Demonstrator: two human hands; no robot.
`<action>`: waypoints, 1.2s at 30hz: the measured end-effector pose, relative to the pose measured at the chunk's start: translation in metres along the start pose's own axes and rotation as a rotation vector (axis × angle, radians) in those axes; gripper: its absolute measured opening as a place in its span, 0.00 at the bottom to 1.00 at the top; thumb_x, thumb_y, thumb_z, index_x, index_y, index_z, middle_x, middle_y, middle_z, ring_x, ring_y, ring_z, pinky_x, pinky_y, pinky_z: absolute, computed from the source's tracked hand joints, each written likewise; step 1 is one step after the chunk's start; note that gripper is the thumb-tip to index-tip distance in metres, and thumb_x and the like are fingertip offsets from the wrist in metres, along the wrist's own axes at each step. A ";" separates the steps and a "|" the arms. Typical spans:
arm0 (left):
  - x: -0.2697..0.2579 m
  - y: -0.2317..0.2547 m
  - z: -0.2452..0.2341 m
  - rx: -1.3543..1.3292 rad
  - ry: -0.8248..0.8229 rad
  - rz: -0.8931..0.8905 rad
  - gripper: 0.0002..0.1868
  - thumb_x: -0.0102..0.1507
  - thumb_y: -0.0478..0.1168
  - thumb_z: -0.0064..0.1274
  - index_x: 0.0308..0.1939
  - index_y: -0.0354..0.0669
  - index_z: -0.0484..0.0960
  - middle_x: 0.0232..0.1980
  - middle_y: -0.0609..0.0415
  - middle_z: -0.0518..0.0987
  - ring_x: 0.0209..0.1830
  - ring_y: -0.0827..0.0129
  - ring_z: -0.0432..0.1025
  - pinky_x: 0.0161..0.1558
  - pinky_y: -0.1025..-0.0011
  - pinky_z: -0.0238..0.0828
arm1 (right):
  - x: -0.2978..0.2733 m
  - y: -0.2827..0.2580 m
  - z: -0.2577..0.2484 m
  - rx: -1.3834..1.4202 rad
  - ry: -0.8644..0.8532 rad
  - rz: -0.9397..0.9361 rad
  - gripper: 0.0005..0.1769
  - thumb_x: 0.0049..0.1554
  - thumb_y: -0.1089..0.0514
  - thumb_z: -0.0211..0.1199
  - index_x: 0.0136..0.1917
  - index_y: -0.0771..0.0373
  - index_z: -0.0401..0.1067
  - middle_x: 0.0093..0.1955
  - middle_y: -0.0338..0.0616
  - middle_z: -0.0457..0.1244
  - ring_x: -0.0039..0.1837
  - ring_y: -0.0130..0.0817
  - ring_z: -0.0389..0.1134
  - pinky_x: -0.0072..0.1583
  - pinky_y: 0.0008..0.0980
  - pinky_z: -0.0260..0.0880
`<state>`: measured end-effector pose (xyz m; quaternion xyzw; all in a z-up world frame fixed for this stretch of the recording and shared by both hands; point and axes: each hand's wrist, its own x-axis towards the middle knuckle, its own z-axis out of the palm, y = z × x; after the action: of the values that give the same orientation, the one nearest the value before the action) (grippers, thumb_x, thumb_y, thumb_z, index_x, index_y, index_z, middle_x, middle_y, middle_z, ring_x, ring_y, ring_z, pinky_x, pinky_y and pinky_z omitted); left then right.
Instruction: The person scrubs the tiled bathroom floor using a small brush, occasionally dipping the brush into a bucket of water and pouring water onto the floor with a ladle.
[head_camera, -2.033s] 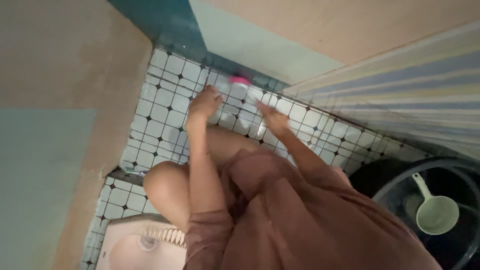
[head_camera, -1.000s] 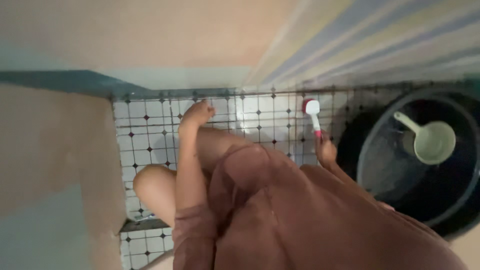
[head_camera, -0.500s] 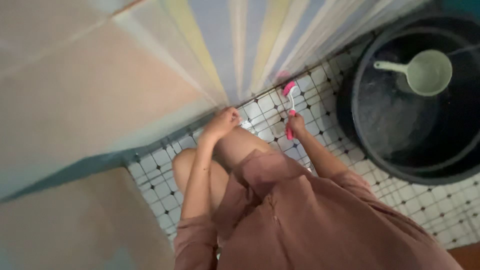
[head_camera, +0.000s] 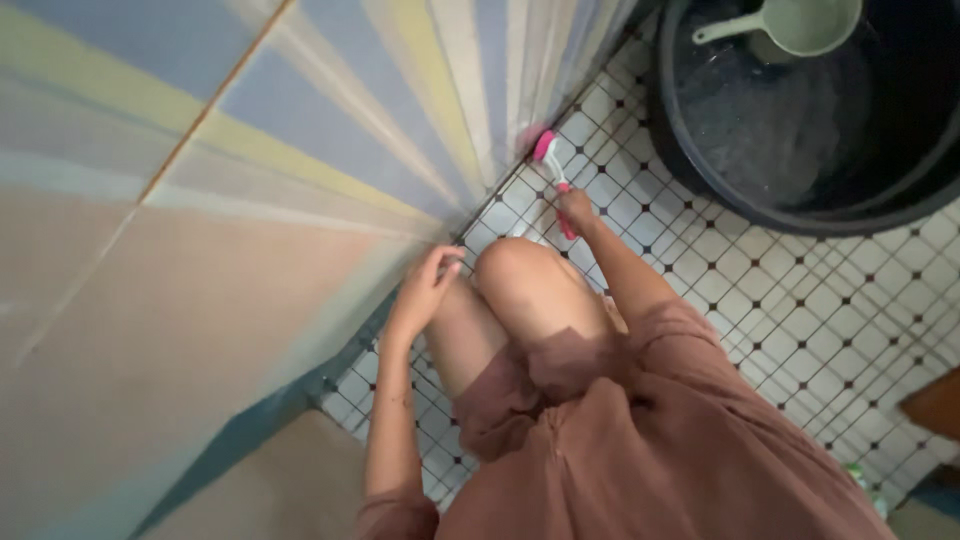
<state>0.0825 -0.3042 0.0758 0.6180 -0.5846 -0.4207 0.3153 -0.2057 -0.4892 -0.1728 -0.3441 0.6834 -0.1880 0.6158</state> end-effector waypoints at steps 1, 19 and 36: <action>-0.004 0.002 -0.003 0.014 0.005 -0.027 0.10 0.68 0.39 0.52 0.53 0.41 0.79 0.43 0.45 0.82 0.43 0.58 0.78 0.47 0.64 0.74 | -0.004 0.003 0.004 0.072 -0.032 0.033 0.20 0.68 0.46 0.50 0.45 0.64 0.65 0.29 0.47 0.59 0.26 0.38 0.60 0.27 0.43 0.60; 0.096 -0.077 0.119 -0.553 0.073 -0.002 0.10 0.74 0.36 0.44 0.57 0.37 0.75 0.51 0.52 0.81 0.50 0.72 0.74 0.56 0.72 0.72 | 0.092 0.030 0.021 -0.306 0.277 -0.556 0.15 0.64 0.47 0.45 0.48 0.61 0.62 0.32 0.42 0.62 0.33 0.37 0.64 0.34 0.41 0.61; 0.125 -0.158 0.170 0.749 -0.250 -0.363 0.19 0.67 0.53 0.50 0.48 0.41 0.80 0.48 0.41 0.84 0.49 0.45 0.79 0.50 0.49 0.74 | 0.086 0.152 0.104 0.112 0.055 -0.245 0.25 0.63 0.36 0.38 0.46 0.60 0.57 0.32 0.48 0.63 0.29 0.40 0.65 0.30 0.43 0.67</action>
<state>-0.0007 -0.3921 -0.1583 0.7268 -0.6123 -0.2999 -0.0832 -0.1418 -0.4273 -0.3554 -0.3846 0.6413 -0.3090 0.5876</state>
